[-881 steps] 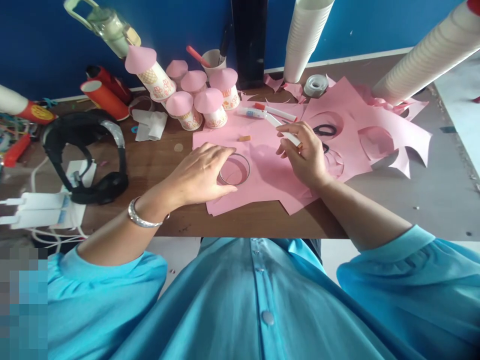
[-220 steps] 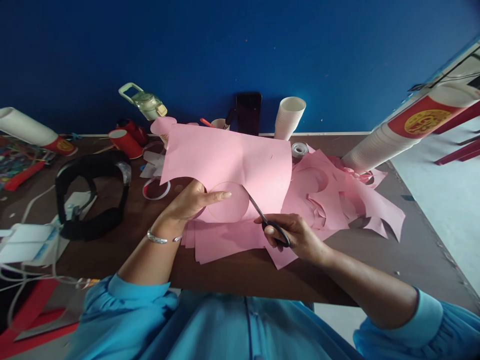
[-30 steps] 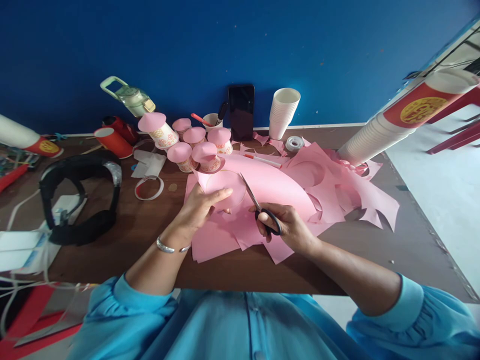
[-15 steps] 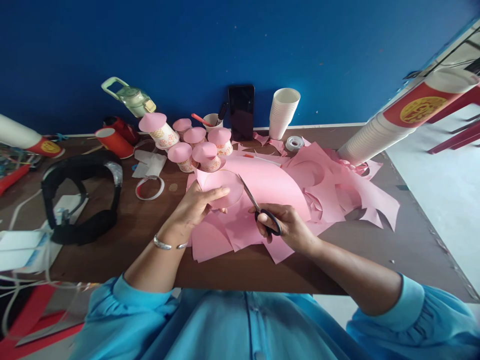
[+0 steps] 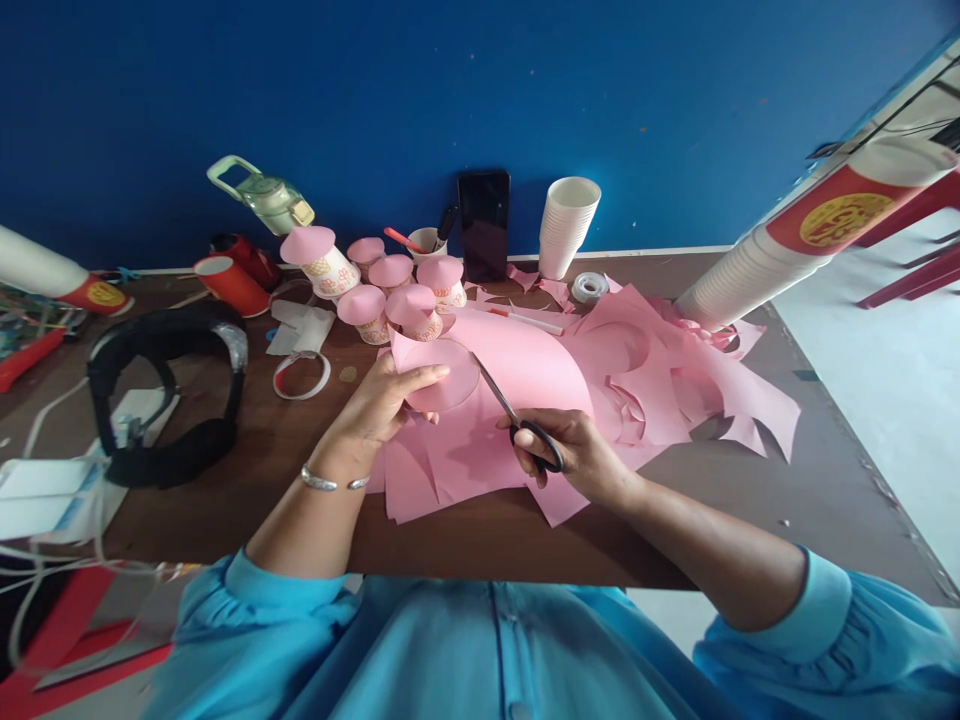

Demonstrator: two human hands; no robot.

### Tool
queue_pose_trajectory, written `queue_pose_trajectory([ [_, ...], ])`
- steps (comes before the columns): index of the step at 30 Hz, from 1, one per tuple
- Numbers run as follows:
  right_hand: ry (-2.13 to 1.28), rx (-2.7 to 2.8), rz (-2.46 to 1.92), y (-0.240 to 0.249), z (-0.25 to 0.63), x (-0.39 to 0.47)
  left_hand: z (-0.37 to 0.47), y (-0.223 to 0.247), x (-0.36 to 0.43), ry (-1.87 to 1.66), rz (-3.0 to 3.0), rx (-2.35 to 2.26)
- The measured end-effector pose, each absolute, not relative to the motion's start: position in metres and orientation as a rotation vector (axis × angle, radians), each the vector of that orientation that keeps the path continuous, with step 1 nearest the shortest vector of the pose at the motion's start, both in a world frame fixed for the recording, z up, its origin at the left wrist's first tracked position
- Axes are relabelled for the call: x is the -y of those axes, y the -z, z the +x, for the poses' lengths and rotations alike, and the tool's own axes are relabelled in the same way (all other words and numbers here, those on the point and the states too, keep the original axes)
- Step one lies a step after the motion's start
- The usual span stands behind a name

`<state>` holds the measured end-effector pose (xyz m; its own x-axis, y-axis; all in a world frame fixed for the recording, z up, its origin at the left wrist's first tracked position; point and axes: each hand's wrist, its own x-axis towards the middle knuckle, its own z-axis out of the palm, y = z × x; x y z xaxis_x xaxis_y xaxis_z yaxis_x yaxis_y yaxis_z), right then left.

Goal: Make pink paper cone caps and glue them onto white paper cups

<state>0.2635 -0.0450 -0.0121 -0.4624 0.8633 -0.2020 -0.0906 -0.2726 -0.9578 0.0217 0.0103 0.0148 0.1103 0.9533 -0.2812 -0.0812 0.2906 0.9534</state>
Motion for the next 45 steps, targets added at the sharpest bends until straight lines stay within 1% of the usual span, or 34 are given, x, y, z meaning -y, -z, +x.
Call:
queue_pose_trajectory([
  [3, -1.837, 1.284, -1.023, 0.011, 0.263, 0.045, 0.02, -0.016, -0.013, -0.962, 0.971, -1.189],
  [14, -1.858, 1.285, -1.028, 0.017, 0.264, 0.044, 0.013, -0.011, -0.015, -0.763, 1.084, -1.129],
  [27, -1.826, 1.296, -0.98, 0.013, 0.261, 0.048, 0.015, -0.018, -0.013, -0.758, 1.087, -1.152],
  [36, -1.812, 1.323, -0.971, 0.015, 0.263, 0.048, 0.013, -0.012, -0.013, -0.767, 1.087, -1.134],
  [45, -1.824, 1.332, -0.982, 0.012, 0.264, 0.047, 0.014, -0.023, -0.013, -0.748, 1.079, -1.141],
])
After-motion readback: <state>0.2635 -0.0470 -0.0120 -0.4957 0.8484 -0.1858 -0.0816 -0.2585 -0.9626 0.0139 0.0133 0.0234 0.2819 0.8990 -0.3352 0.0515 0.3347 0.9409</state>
